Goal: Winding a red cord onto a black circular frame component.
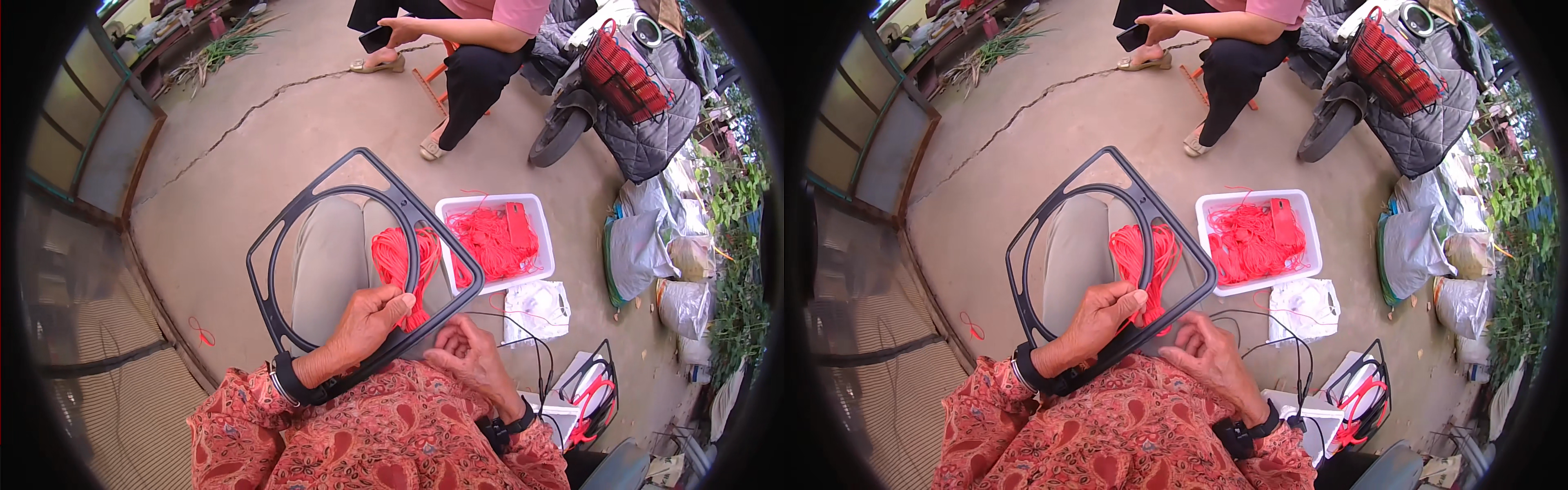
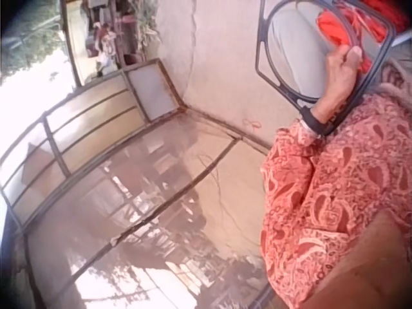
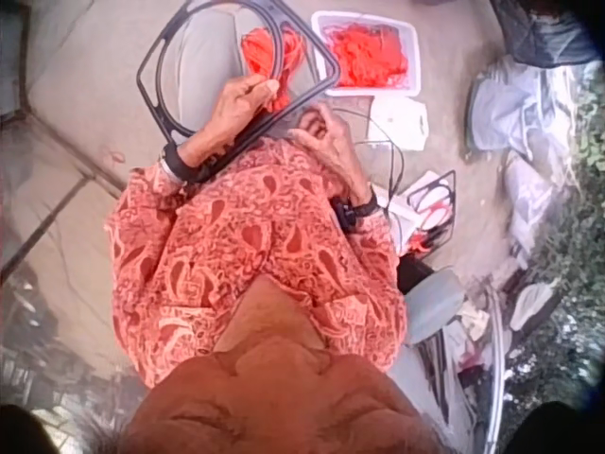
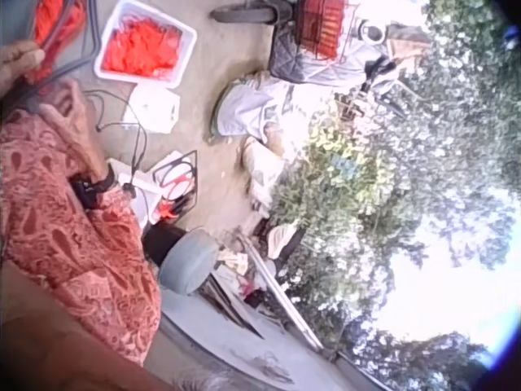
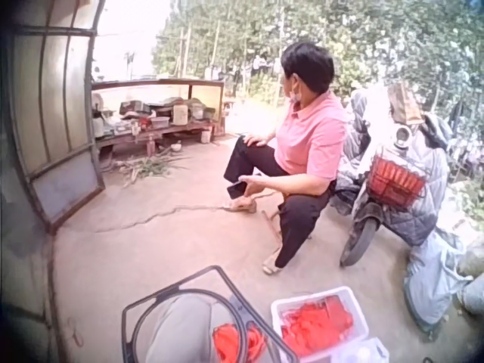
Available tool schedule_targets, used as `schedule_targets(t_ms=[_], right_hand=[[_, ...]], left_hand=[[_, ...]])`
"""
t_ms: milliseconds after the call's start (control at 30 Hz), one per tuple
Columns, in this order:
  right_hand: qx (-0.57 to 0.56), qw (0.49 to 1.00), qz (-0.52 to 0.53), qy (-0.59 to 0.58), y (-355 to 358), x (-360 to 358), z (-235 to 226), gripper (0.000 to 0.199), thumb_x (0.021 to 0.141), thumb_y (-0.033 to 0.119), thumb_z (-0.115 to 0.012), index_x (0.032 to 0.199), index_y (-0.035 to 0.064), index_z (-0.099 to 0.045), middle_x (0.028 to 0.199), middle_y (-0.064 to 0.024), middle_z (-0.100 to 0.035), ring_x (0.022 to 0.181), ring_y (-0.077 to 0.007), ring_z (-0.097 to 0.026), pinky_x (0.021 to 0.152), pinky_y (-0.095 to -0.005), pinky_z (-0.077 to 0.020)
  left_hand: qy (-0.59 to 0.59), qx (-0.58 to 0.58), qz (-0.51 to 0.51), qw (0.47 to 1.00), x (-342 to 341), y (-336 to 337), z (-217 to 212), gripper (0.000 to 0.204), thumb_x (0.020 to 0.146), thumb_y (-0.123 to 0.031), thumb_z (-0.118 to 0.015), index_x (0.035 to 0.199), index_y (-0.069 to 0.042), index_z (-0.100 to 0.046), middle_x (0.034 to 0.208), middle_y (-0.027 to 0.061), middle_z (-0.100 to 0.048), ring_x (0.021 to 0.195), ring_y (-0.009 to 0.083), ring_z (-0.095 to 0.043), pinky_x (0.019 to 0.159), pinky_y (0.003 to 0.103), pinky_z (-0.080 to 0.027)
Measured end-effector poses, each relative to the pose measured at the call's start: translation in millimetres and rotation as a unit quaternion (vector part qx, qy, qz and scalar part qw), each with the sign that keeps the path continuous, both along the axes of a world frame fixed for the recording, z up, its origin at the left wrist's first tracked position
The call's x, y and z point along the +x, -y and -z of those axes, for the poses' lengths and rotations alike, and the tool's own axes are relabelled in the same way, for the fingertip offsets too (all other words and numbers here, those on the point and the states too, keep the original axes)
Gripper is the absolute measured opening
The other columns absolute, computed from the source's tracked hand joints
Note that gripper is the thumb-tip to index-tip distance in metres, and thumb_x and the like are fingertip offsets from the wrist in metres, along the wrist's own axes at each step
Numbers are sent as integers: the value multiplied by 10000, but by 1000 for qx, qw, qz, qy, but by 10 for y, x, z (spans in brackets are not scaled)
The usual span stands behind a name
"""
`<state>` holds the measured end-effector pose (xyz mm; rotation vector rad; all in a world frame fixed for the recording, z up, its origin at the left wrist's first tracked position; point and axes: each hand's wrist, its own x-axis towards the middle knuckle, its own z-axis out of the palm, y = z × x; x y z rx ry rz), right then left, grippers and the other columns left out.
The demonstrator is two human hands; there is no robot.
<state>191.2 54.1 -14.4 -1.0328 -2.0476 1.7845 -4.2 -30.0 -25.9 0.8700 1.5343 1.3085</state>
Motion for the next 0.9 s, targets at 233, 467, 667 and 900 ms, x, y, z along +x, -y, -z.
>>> schedule_targets(t_ms=[233, 467, 667, 900], right_hand=[[254, 966, -51, -15, -86, -220, 132, 425, 745, 84, -728, 1145, 70, -586, 788, -31, -607, 608, -142, -594, 551, -291, -465], [-75, 993, 52, -79, -380, -199, 335, 282, 876, 119, -545, 1119, -14, -594, 813, -53, -644, 613, -113, -589, 521, -228, -443], [-282, 927, 93, -228, -547, -323, 460, 256, 977, 180, -505, 1145, 2, -579, 852, -86, -650, 659, -128, -614, 510, -232, -463], [-129, 924, 288, -215, -660, -80, 482, 272, 919, 157, -601, 1154, 25, -565, 968, -98, -638, 876, -200, -633, 710, -310, -513]], left_hand=[[49, 3, -27, 998, -3, -10, -160, 354, 981, -262, -544, 731, -16, -595, 615, -6, -515, 614, 65, -453, 563, 260, -384], [-10, -24, -14, 1000, 15, -7, -170, 373, 972, -276, -547, 719, -5, -586, 604, 13, -516, 601, 77, -455, 563, 270, -389], [-45, -27, -13, 999, 65, -36, -7, 338, 965, -252, -556, 745, 0, -605, 631, 27, -560, 615, 91, -496, 579, 271, -410], [-59, 1, -61, 996, 69, -87, 137, 335, 943, -237, -572, 720, 11, -597, 590, 60, -536, 571, 120, -498, 546, 303, -406]])
